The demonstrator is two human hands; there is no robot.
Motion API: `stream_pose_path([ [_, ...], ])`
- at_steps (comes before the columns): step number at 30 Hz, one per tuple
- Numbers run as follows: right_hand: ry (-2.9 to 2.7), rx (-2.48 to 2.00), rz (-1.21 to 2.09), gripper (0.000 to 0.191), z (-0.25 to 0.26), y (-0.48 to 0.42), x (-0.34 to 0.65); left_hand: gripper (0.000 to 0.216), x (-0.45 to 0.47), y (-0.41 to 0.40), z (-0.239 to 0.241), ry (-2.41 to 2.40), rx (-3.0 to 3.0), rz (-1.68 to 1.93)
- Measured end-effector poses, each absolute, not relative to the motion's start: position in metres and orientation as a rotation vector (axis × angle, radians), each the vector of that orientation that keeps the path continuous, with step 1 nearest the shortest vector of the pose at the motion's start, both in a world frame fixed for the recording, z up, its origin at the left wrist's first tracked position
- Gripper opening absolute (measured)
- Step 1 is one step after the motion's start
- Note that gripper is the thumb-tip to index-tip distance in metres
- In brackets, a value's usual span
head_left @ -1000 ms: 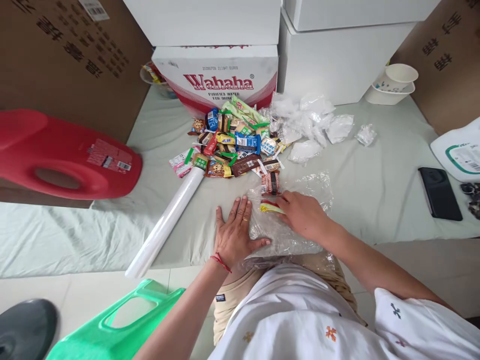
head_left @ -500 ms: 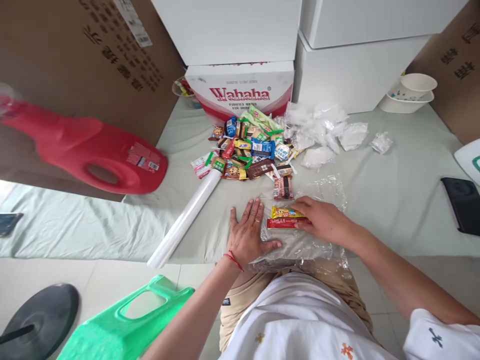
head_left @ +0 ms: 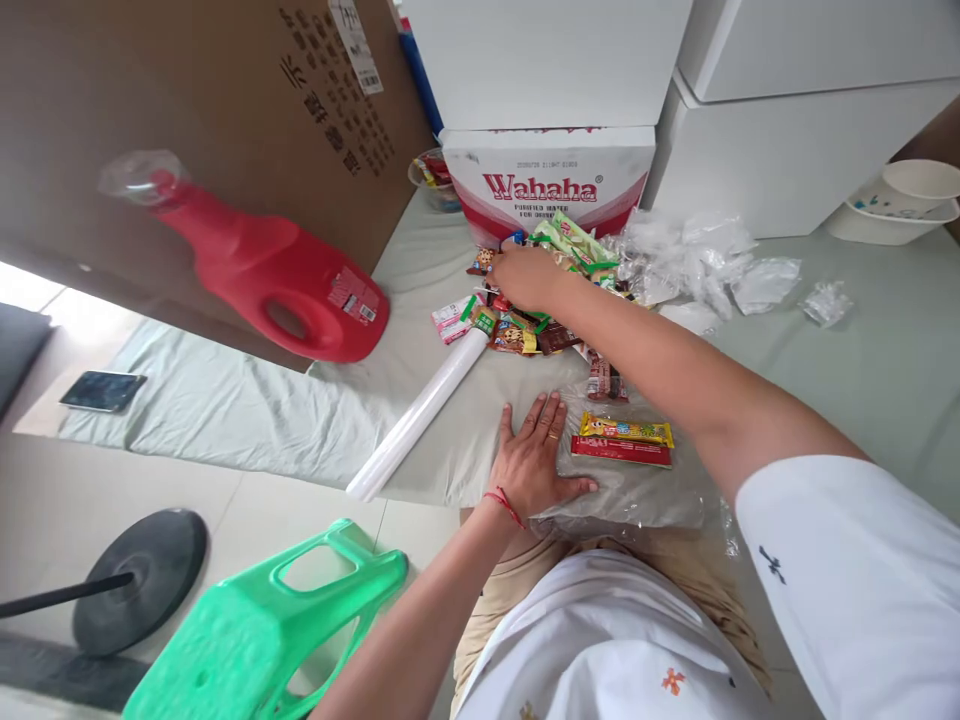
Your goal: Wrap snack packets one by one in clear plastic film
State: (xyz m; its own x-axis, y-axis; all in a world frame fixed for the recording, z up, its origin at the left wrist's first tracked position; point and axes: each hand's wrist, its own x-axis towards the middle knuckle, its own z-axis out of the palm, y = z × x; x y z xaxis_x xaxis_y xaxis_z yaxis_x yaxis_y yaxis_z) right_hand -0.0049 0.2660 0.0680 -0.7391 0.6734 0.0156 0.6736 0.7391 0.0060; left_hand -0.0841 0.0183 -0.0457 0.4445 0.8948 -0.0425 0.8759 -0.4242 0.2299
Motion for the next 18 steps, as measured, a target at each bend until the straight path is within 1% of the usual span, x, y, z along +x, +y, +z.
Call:
stream_pose_path([
  [4, -3.118, -1.156, 0.050, 0.032, 0.053, 0.288, -0.037, 0.116, -0.085, 0.018, -0.045, 1.534, 2.471, 0.157],
  [6, -3.069, -1.144, 0.070, 0.030, 0.053, 0.289, -0.039, 0.117, -0.085, 0.018, -0.045, 1.527, 2.465, 0.169],
  [8, -2.952, -1.072, 0.074, 0.027, 0.064, 0.283, -0.028, 0.116, -0.085, 0.018, -0.046, 1.527, 2.457, 0.177],
  [11, -2.675, -1.027, 0.113, 0.028, 0.098, 0.260, 0.012, 0.115, -0.086, 0.017, -0.047, 1.530, 2.435, 0.180],
  [14, -2.423, -1.098, 0.178, 0.044, 0.123, 0.224, 0.074, 0.116, -0.086, 0.018, -0.048, 1.528, 2.418, 0.177],
  [16, -2.389, -1.158, 0.274, 0.049, 0.121, 0.197, 0.118, 0.118, -0.087, 0.018, -0.047, 1.521, 2.422, 0.180],
  [18, -2.468, -1.167, 0.469, 0.050, 0.103, 0.174, 0.154, 0.118, -0.087, 0.019, -0.047, 1.518, 2.430, 0.182],
])
